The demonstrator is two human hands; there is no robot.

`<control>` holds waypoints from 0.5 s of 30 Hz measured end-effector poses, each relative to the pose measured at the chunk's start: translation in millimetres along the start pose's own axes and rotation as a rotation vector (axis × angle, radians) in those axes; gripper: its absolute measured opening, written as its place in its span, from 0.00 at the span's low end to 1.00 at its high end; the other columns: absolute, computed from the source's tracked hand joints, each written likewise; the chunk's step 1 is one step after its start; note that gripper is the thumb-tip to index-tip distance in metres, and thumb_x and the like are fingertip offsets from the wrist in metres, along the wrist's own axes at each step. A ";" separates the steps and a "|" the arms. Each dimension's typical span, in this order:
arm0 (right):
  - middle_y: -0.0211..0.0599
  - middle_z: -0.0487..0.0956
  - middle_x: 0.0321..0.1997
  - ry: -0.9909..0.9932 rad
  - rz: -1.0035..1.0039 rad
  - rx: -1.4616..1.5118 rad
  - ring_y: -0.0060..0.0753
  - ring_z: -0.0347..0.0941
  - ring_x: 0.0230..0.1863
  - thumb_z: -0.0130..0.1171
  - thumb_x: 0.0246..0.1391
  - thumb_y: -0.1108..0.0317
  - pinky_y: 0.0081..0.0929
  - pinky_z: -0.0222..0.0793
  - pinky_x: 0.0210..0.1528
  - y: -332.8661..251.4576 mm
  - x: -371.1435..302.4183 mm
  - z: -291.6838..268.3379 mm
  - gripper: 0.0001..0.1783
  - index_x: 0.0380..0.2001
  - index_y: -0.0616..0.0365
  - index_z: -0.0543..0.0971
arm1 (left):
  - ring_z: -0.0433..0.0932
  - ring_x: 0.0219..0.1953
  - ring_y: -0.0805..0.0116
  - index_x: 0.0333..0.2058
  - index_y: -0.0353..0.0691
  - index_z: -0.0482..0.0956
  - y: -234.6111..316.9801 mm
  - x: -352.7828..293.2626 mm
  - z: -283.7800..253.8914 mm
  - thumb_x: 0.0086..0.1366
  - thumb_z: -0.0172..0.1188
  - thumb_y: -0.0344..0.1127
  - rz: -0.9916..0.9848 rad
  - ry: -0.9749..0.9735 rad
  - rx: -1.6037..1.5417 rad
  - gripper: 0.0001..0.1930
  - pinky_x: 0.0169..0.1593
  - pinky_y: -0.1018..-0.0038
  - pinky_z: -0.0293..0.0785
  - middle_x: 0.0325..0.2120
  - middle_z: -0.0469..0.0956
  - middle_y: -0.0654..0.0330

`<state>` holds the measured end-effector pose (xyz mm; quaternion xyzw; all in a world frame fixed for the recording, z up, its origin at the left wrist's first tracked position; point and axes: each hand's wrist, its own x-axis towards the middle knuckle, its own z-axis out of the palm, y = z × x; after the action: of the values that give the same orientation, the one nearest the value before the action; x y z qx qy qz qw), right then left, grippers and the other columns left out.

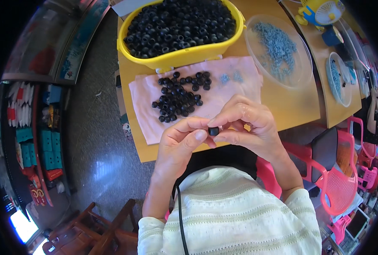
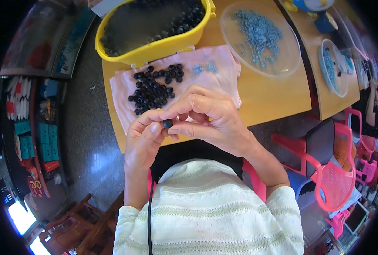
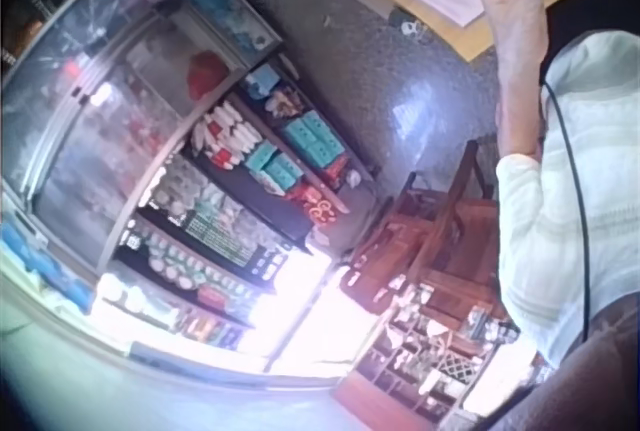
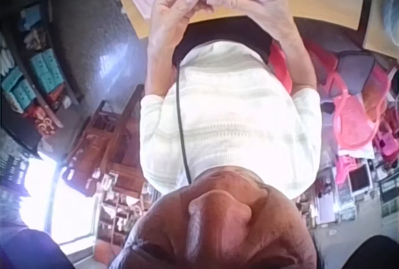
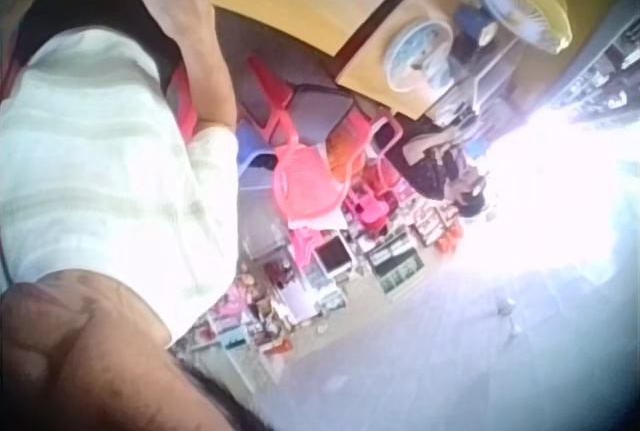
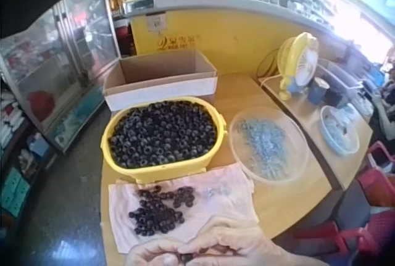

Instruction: Manually assembling small plastic parts by inserting blue flower-shaped clips into black circular rings.

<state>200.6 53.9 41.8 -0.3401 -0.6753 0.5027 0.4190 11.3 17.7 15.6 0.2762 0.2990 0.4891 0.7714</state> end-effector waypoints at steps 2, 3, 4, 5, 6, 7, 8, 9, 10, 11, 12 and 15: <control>0.28 0.75 0.28 0.009 0.034 0.037 0.17 0.66 0.28 0.70 0.41 0.74 0.14 0.58 0.27 3.5 -11.7 0.5 0.13 0.35 0.57 0.82 | 0.78 0.36 0.68 0.44 0.32 0.77 -5.1 -6.4 -1.2 0.64 0.58 0.33 -0.062 0.019 -0.048 0.13 0.44 0.73 0.75 0.38 0.79 0.57; 0.27 0.75 0.27 0.016 0.055 0.068 0.17 0.67 0.28 0.70 0.41 0.73 0.14 0.59 0.28 5.0 -16.5 0.4 0.13 0.34 0.56 0.82 | 0.78 0.36 0.69 0.43 0.32 0.77 -5.1 -7.4 -0.9 0.64 0.58 0.32 -0.124 -0.018 -0.047 0.12 0.43 0.73 0.75 0.38 0.78 0.56; 0.27 0.75 0.27 0.020 0.065 0.071 0.17 0.67 0.28 0.70 0.41 0.73 0.14 0.59 0.28 7.2 -22.1 0.6 0.13 0.34 0.56 0.82 | 0.78 0.36 0.69 0.43 0.32 0.77 -5.9 -8.5 -1.3 0.63 0.59 0.31 -0.186 -0.055 -0.047 0.11 0.43 0.74 0.75 0.38 0.78 0.56; 0.27 0.75 0.27 -0.006 0.069 0.104 0.17 0.67 0.28 0.70 0.41 0.73 0.14 0.59 0.27 9.5 -28.5 1.3 0.13 0.35 0.56 0.83 | 0.78 0.36 0.69 0.43 0.32 0.77 -8.7 -11.4 -3.0 0.63 0.59 0.31 -0.197 -0.052 -0.052 0.11 0.43 0.74 0.75 0.38 0.78 0.56; 0.27 0.75 0.27 -0.035 0.070 0.139 0.18 0.67 0.27 0.70 0.40 0.73 0.14 0.59 0.27 11.5 -33.5 3.4 0.14 0.35 0.55 0.83 | 0.78 0.36 0.70 0.42 0.32 0.78 -11.7 -15.5 -5.8 0.62 0.59 0.30 -0.246 -0.079 -0.071 0.11 0.43 0.74 0.75 0.38 0.78 0.57; 0.27 0.74 0.26 -0.002 0.102 0.220 0.18 0.67 0.27 0.71 0.40 0.73 0.14 0.57 0.25 10.8 -39.2 9.2 0.14 0.35 0.54 0.84 | 0.77 0.37 0.71 0.42 0.32 0.78 -14.6 -18.6 -8.1 0.61 0.60 0.29 -0.295 -0.107 -0.092 0.11 0.43 0.75 0.74 0.38 0.78 0.57; 0.27 0.74 0.26 -0.001 0.113 0.224 0.18 0.67 0.27 0.71 0.40 0.73 0.14 0.57 0.25 12.4 -43.9 9.5 0.14 0.35 0.54 0.84 | 0.77 0.37 0.71 0.42 0.32 0.78 -16.7 -20.0 -9.7 0.61 0.60 0.29 -0.303 -0.101 -0.098 0.11 0.43 0.75 0.74 0.38 0.78 0.57; 0.27 0.74 0.27 -0.047 0.118 0.189 0.17 0.64 0.25 0.69 0.42 0.74 0.14 0.56 0.25 12.5 -49.6 6.7 0.15 0.37 0.55 0.83 | 0.77 0.37 0.71 0.42 0.33 0.78 -17.8 -21.9 -9.2 0.60 0.61 0.27 -0.324 -0.114 -0.068 0.11 0.43 0.75 0.74 0.38 0.77 0.57; 0.26 0.73 0.28 -0.094 0.123 0.153 0.16 0.61 0.23 0.67 0.44 0.76 0.14 0.56 0.25 12.1 -54.0 4.8 0.15 0.39 0.55 0.83 | 0.77 0.38 0.72 0.42 0.33 0.78 -18.8 -23.5 -8.8 0.59 0.61 0.26 -0.344 -0.128 -0.037 0.11 0.43 0.75 0.74 0.38 0.77 0.58; 0.26 0.73 0.28 -0.106 0.170 0.141 0.15 0.60 0.22 0.68 0.44 0.74 0.14 0.54 0.24 10.7 -56.7 4.3 0.15 0.40 0.54 0.83 | 0.77 0.38 0.72 0.42 0.33 0.78 -20.1 -25.2 -8.3 0.59 0.61 0.26 -0.350 -0.126 -0.039 0.11 0.43 0.75 0.74 0.38 0.77 0.58; 0.26 0.73 0.28 -0.103 0.180 0.143 0.15 0.60 0.22 0.68 0.44 0.74 0.14 0.54 0.24 10.3 -56.2 2.8 0.15 0.40 0.54 0.83 | 0.77 0.38 0.71 0.40 0.33 0.78 -23.0 -26.3 -9.3 0.58 0.62 0.25 -0.326 -0.073 -0.045 0.10 0.43 0.76 0.74 0.38 0.77 0.57; 0.28 0.74 0.28 -0.087 0.283 0.098 0.17 0.63 0.22 0.68 0.44 0.73 0.16 0.58 0.23 13.8 -50.0 -0.7 0.14 0.38 0.54 0.83 | 0.77 0.38 0.70 0.37 0.33 0.77 -29.6 -25.9 -16.0 0.56 0.63 0.22 -0.281 0.032 -0.051 0.10 0.42 0.76 0.75 0.38 0.76 0.56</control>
<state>222.6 13.8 17.4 -0.3889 -0.6127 0.6035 0.3303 8.2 -14.9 -11.3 0.2040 0.3346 0.3879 0.8342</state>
